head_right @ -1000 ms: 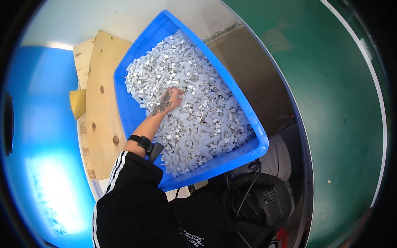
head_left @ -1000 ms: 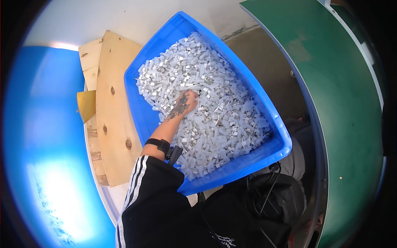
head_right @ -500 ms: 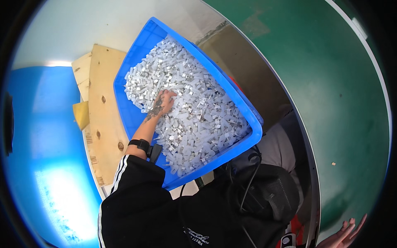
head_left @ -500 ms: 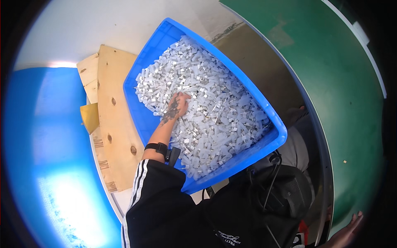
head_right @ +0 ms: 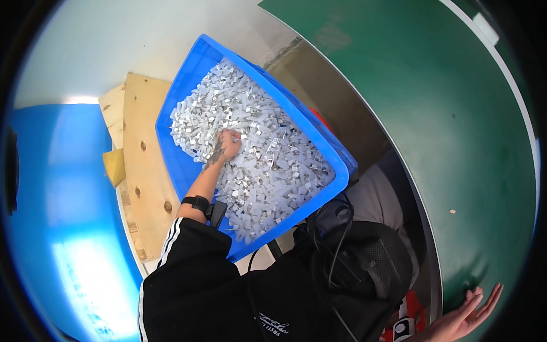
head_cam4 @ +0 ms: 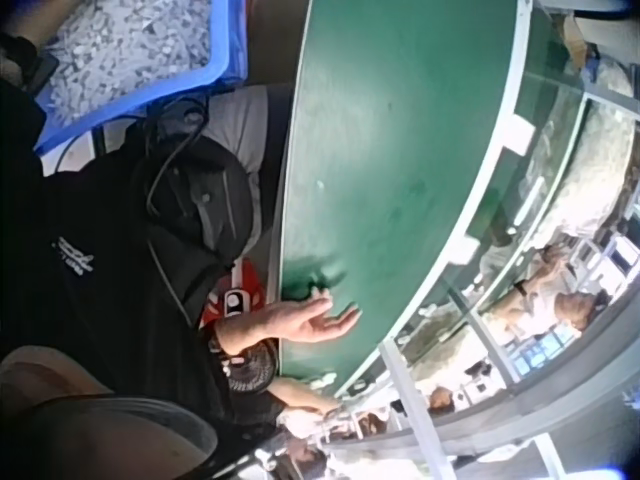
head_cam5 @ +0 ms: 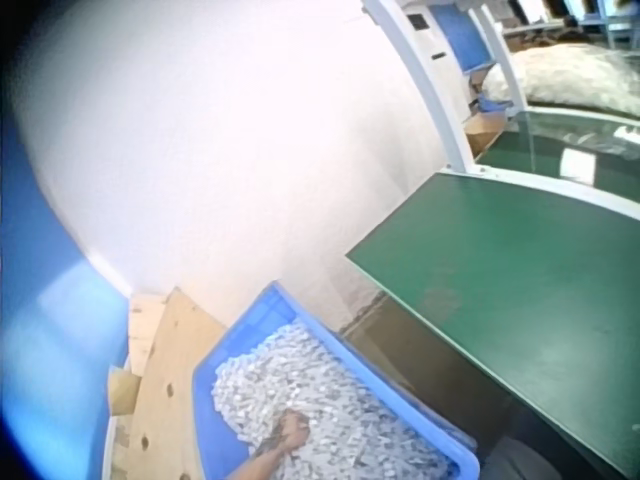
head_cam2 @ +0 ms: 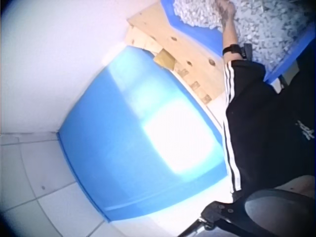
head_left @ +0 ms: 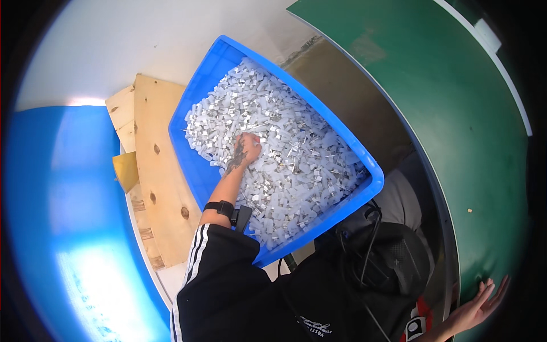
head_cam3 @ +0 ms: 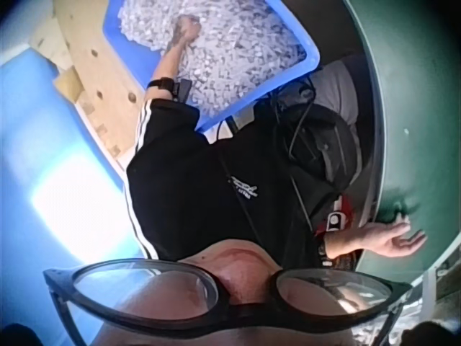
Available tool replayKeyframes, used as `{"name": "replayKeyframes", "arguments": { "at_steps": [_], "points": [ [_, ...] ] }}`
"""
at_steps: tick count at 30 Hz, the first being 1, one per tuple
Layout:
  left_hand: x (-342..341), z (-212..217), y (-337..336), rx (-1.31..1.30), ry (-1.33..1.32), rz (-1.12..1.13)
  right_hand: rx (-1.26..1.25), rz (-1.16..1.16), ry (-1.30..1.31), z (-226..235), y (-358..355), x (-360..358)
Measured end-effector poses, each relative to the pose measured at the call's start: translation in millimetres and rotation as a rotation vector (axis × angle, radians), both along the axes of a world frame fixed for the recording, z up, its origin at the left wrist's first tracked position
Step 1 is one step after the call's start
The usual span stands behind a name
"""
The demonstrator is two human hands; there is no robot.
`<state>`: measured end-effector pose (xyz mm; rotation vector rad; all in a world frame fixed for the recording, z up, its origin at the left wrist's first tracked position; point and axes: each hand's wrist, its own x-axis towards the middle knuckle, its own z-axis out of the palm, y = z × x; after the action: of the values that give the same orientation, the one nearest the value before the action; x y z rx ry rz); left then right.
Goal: Assembling small electronic components by inserting wire sets into plastic housings.
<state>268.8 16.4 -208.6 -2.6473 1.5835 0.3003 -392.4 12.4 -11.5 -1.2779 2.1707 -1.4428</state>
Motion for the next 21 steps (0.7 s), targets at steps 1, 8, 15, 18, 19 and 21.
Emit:
{"name": "replayKeyframes", "arguments": {
  "at_steps": [1,8,15,18,19,21],
  "points": [
    [-3.0,4.0,0.7,-0.033,0.035,0.022,-0.008,0.006,0.001,-1.6,-0.1,-0.3],
    [4.4,-0.8,-5.0,-0.160,0.343,0.012,-0.012,0.021,0.010,-2.3,-1.2,2.3],
    [16.0,-5.0,0.1,-0.145,0.308,0.049,-0.010,-0.001,-0.009,-4.7,-0.4,1.2],
    [2.8,19.3,-2.9,-0.221,0.359,0.146,-0.083,-0.019,0.001,-4.2,2.5,8.9],
    [-1.6,33.3,-3.3,-0.348,0.576,0.197,-0.104,0.062,-0.038,-3.9,8.9,10.9],
    [-22.8,60.6,-7.8,-0.501,0.899,0.210,-0.123,0.196,-0.079,0.7,14.4,34.3]
  ]
}}
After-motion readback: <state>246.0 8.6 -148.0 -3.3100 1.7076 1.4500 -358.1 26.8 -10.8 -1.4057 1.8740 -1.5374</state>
